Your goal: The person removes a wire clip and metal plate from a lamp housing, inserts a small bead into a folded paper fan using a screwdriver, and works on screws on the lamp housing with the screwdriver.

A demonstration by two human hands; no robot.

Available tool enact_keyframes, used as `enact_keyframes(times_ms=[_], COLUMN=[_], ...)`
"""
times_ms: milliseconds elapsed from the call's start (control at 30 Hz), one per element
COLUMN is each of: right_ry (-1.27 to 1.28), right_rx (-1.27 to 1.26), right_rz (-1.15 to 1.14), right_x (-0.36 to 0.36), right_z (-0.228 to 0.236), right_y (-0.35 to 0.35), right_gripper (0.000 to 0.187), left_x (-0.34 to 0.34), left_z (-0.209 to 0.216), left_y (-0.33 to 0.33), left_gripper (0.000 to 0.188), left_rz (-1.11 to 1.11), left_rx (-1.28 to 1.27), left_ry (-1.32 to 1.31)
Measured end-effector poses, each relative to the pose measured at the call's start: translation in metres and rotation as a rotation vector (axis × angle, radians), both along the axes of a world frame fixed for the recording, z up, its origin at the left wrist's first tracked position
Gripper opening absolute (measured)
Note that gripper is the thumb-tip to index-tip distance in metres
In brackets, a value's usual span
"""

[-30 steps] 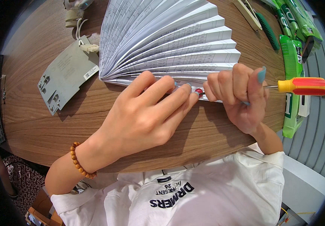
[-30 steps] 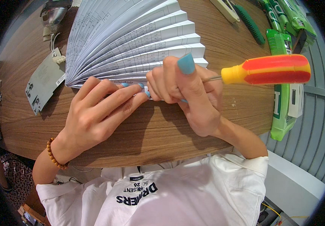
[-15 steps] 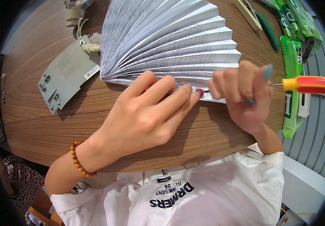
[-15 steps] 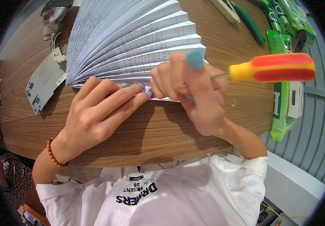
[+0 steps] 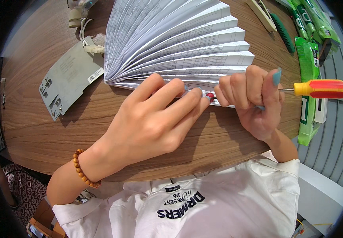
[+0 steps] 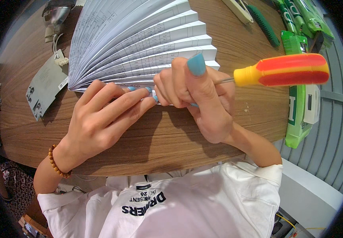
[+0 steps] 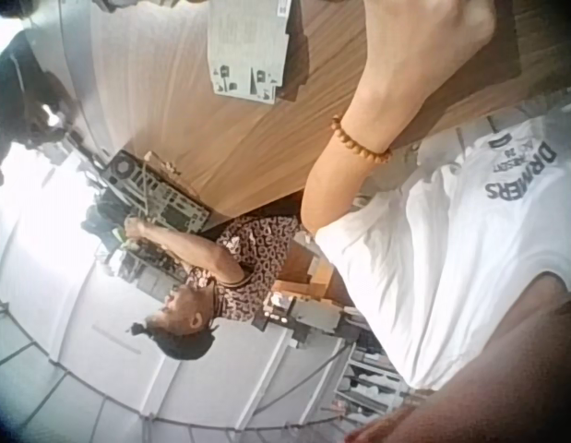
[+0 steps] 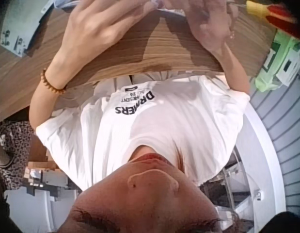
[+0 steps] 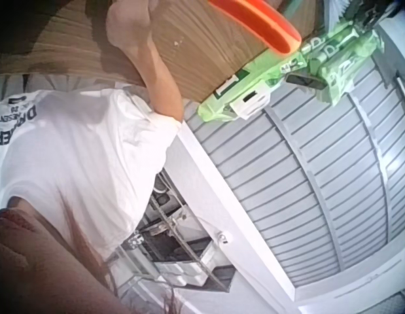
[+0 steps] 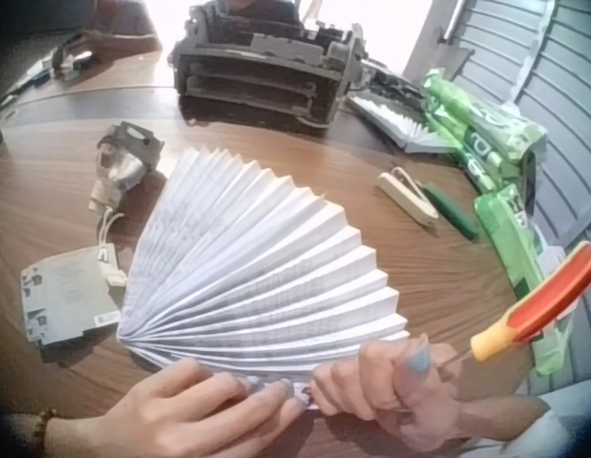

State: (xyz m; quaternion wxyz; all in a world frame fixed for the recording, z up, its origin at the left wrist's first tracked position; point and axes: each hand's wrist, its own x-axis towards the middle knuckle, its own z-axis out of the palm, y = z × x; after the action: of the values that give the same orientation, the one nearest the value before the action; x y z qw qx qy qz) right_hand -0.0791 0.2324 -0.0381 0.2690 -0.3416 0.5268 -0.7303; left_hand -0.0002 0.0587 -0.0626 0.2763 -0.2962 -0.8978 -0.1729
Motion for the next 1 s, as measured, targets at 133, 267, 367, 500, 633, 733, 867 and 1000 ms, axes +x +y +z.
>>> enact_keyframes(times_ms=[133,267,367,500,633,733,867,1000], right_ry=[0.004,0.023,0.039,0.041,0.002,-0.013,-0.021,-0.05], right_rx=[-0.001,0.007,0.004,0.016,-0.045,-0.022,-0.011,-0.022], right_rz=[-0.004,0.002,-0.013,-0.025,0.018,0.044,-0.01,-0.003], right_x=[0.0,-0.001,0.0,0.001,-0.001,0.002,0.001,-0.002], right_z=[-0.002,-0.001,-0.003,-0.003,-0.01,-0.006,-0.001,0.005], right_y=[0.0,0.0,0.0,-0.001,0.002,0.0,0.0,0.003], right_gripper=[0.048,0.047,0.047,0.047,0.043,0.043,0.047,0.047], left_x=[0.0,0.0,0.0,0.0,0.002,0.002,0.001,0.001], left_z=[-0.002,-0.002,-0.002,-0.002,0.002,0.0,0.0,0.001], left_y=[0.001,0.001,0.001,-0.001,-0.001,-0.001,-0.002,-0.001], left_gripper=[0.027,0.027,0.027,0.027,0.03,0.032,0.033,0.033], left_rz=[0.006,0.009,0.006,0.001,-0.003,-0.007,0.0,-0.005], left_rx=[0.018,0.017,0.017,0.006,-0.017,-0.002,-0.013,-0.016], left_ry=[0.019,0.015,0.02,0.009,-0.034,-0.018,0.003,-0.006])
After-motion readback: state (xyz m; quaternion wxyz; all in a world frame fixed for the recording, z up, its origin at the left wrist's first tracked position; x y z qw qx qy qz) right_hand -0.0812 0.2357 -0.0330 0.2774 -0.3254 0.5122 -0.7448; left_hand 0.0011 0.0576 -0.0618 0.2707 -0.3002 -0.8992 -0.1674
